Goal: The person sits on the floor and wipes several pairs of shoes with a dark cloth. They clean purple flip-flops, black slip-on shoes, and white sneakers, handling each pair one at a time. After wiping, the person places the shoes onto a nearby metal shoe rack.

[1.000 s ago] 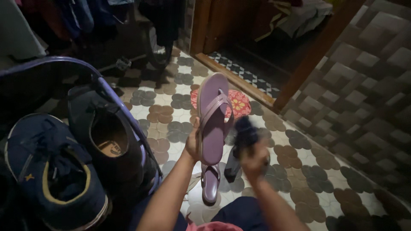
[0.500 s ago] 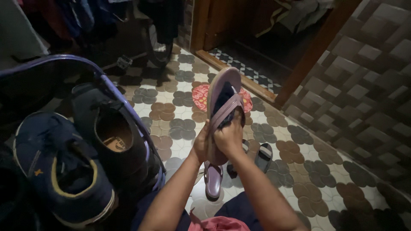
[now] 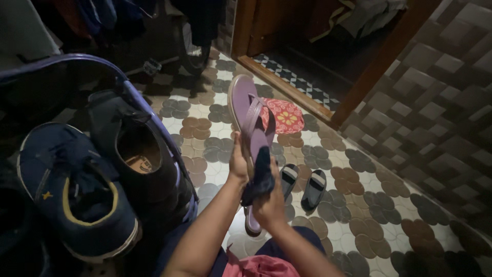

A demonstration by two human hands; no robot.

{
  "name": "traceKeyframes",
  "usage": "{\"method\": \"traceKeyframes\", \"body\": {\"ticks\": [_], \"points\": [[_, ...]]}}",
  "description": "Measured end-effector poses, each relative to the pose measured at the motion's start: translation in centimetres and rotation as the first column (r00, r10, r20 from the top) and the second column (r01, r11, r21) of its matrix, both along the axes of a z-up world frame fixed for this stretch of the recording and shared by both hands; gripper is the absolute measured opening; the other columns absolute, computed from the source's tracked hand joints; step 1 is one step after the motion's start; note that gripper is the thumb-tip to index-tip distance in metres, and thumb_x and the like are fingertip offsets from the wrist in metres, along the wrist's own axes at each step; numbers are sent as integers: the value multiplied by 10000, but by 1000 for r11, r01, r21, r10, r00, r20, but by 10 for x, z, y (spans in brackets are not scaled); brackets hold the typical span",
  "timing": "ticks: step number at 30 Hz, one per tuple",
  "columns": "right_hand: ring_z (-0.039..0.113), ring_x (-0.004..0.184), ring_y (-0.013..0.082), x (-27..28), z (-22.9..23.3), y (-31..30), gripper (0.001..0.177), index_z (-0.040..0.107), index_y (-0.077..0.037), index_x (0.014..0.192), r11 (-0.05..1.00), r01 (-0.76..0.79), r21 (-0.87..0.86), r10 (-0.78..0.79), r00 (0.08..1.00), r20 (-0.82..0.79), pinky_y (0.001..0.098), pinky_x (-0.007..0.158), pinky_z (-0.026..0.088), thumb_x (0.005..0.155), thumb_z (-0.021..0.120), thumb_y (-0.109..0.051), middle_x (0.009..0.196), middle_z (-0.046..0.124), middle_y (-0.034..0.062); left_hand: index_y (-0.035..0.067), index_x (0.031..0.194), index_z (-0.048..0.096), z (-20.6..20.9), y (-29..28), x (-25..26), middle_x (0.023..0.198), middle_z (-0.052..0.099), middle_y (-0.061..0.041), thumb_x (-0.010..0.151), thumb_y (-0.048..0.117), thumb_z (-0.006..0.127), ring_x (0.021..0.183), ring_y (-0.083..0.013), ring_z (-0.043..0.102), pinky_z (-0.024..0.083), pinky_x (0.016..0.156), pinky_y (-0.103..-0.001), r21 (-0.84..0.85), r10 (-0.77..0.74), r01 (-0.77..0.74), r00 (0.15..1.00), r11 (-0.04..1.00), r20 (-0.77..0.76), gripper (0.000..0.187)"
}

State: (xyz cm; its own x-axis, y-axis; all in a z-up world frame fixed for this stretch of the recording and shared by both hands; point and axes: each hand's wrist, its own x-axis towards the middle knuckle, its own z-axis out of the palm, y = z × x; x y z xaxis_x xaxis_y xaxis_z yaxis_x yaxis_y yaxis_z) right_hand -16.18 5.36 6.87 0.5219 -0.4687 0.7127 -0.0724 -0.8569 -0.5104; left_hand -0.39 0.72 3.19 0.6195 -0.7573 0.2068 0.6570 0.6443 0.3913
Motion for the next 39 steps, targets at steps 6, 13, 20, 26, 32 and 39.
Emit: {"method": "traceKeyframes", "body": {"ticks": [6,13,20,26,32,39], "points": [[406,1346,542,37,3,-95,506,452,54,1424,998,52,32,-48,993,-113,524,1144,316,989,513,-197,1447,457,340,31,1336,617,-40,-3,-39,1192,671,-58,1071,496,531,1066,-148,640,548,949,-288,125,-134,131,991,983,18,542],[596,988,486,21,-61,-122,342,697,-75,1156,972,-49,-229,-48,917,-397,540,837,475,864,626,-237,1114,624,285,30,1262,629,-56,-10,-40,1100,696,-52,948,432,637,956,-167,661,555,815,-329,436,-75,31,994,899,83,511],[683,1032,382,-19,-107,-52,369,621,-20,1244,713,-158,684,-19,970,243,413,914,544,880,658,-68,1150,699,261,95,1478,558,-13,-9,-22,998,606,-24,1061,355,604,842,-101,539,476,714,-245,427,148,-269,944,863,296,494],[510,1418,376,-25,51,-111,327,693,16,1143,906,-83,-415,113,992,47,475,1178,425,823,640,58,1427,594,195,94,1500,488,-2,-5,-32,1213,660,4,997,287,601,1043,-100,632,547,880,-258,312,-19,-92,941,946,337,551],[347,1507,235,-1,131,-156,479,763,-239,1144,597,-397,-697,-1,869,-496,457,1213,273,784,648,55,1533,541,-34,19,1525,479,-2,7,-17,1369,648,-73,1045,270,584,1202,-151,612,502,1009,-273,354,-120,-93,835,931,536,552],[271,1594,265,7,131,-195,456,666,-151,1398,800,-64,-596,-106,963,-246,468,1321,227,960,644,-26,1624,484,62,13,1525,515,13,10,-26,1348,670,-104,1047,353,587,1205,-145,587,457,1044,-270,428,-214,-59,799,902,562,591]]}}
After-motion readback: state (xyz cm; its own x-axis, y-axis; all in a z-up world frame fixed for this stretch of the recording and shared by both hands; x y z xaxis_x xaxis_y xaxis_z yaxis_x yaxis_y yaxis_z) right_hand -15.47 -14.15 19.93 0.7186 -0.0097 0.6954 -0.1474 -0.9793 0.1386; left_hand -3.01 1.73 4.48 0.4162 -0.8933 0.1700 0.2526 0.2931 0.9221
